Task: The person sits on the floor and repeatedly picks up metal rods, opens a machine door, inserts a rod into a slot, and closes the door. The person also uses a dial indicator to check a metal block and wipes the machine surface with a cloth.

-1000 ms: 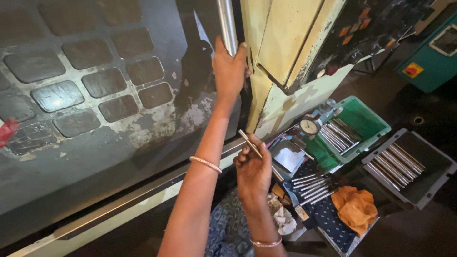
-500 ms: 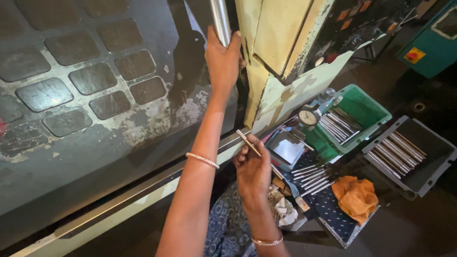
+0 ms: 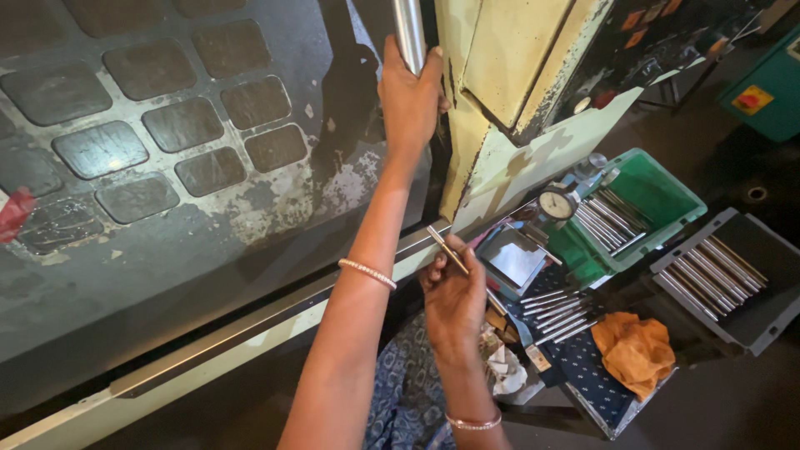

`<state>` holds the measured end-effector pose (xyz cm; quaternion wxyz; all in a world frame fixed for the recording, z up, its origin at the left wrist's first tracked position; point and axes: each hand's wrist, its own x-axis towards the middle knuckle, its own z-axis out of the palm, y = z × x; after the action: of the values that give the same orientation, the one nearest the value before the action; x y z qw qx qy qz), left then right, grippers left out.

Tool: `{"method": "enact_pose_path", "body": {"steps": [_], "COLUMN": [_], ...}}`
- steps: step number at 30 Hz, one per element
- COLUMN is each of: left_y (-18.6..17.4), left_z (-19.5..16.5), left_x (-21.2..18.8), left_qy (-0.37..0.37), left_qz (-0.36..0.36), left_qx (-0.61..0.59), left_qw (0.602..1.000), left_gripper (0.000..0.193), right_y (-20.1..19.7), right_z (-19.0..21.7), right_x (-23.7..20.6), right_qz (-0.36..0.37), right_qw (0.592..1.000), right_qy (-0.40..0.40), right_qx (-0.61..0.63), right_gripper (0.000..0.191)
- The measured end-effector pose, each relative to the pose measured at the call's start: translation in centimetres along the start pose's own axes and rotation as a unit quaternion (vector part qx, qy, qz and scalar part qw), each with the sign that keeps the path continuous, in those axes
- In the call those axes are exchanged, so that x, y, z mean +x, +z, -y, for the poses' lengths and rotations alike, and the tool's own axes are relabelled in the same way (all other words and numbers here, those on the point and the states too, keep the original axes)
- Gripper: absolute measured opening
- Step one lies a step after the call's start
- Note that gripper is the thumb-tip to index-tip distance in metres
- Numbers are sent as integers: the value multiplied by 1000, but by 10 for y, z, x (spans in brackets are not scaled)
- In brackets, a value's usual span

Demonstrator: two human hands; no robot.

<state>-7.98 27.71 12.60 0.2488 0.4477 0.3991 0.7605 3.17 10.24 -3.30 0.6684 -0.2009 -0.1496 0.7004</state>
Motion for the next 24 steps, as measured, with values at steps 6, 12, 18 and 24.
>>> {"method": "enact_pose_path", "body": {"steps": [6, 12, 18, 24], "left_y": [2, 1, 2, 1], "left_z": [4, 5, 6, 5], "left_x": [1, 3, 2, 1], "left_qy": [15, 3, 2, 7], "left_qz": [0, -2, -2, -6], "left_qx": [-25, 5, -5, 1], "left_qw": [1000, 1000, 1000, 1000], "left_gripper": [25, 28, 29, 33], "right_y": [-3, -10, -14, -13], "right_z": [-3, -2, -2, -2], "right_x": [-2, 1, 0, -1], "right_qz": [-18, -6, -10, -4], "right_qw": [1000, 1000, 1000, 999], "right_qy": [1, 11, 16, 32], "right_qx": [-14, 1, 3, 10], "right_gripper": [35, 34, 33, 32]}}
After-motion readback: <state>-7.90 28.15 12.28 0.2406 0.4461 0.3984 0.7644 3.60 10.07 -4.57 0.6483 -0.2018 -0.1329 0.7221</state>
